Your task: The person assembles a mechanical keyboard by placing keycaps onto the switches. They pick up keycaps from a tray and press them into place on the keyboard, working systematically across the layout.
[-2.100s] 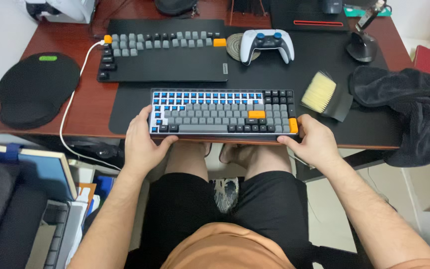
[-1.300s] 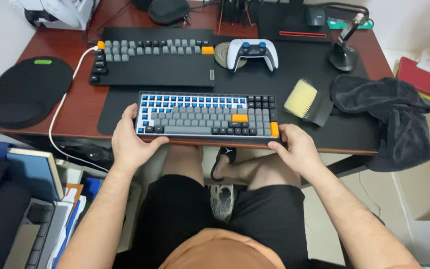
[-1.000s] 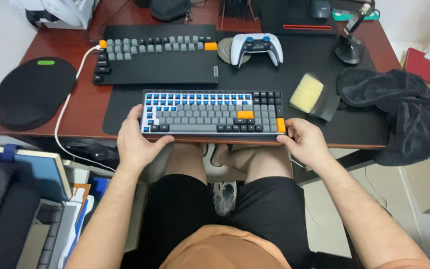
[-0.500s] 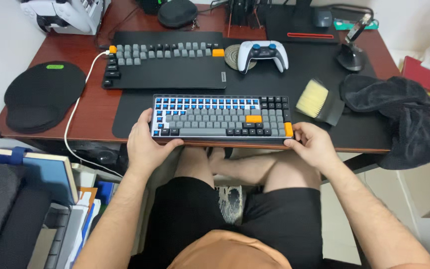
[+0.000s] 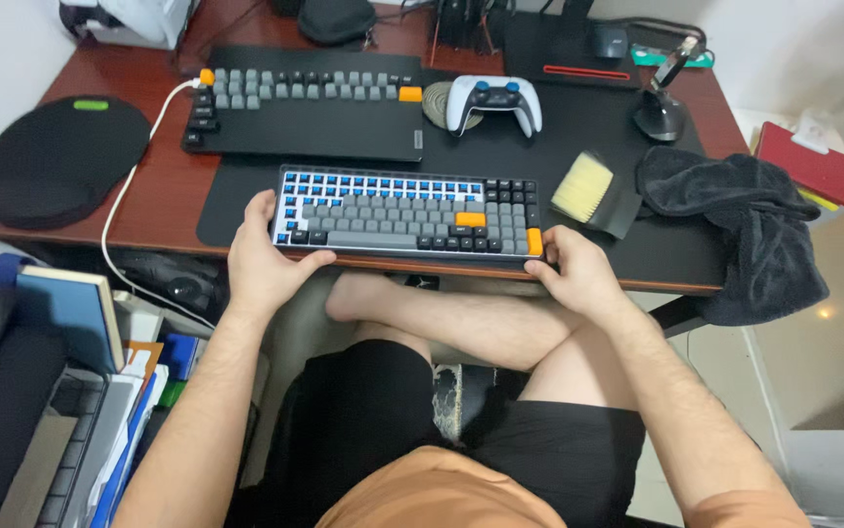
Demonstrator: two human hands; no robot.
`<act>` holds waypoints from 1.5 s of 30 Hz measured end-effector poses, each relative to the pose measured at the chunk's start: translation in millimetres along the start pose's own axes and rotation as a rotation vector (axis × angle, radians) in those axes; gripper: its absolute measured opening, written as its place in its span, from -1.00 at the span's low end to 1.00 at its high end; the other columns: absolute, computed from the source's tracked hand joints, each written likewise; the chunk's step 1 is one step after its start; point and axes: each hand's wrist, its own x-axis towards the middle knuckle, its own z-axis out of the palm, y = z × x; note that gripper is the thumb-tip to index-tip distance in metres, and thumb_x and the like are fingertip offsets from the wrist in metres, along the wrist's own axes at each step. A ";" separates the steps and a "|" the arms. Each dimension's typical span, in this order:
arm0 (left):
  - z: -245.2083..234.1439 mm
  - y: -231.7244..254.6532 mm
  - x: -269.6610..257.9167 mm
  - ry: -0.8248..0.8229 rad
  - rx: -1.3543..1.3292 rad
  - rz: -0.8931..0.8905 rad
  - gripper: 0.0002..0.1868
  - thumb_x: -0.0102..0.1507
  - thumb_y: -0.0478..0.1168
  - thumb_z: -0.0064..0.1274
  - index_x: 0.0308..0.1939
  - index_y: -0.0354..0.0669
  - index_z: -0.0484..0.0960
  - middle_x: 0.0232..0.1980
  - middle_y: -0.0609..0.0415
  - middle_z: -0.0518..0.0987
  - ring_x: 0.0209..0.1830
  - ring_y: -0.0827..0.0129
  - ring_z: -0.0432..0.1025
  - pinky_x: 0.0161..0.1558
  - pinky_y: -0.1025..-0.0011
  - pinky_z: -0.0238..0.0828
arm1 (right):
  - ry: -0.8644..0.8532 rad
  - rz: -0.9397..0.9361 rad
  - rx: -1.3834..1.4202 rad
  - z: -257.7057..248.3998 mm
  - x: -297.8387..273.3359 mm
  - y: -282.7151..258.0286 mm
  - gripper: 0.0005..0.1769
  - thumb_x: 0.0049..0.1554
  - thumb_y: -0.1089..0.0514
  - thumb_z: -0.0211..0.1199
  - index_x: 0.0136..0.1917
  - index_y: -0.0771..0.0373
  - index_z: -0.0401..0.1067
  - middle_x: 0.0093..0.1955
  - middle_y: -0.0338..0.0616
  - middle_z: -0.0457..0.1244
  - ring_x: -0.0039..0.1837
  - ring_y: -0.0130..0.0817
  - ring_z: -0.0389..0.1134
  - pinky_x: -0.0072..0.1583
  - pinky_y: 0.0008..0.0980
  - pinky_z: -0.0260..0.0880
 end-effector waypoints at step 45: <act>-6.2 72.6 40.9 -0.091 -0.203 0.471 -0.43 0.15 -0.13 0.33 0.14 -0.34 0.51 0.10 -0.26 0.58 0.16 -0.08 0.47 0.21 0.13 0.39 | 0.053 0.052 -0.175 -33.6 38.8 -72.7 -0.36 -0.11 -0.16 0.56 -0.03 0.38 0.44 -0.16 0.15 0.34 -0.07 0.06 0.41 -0.03 -0.07 0.42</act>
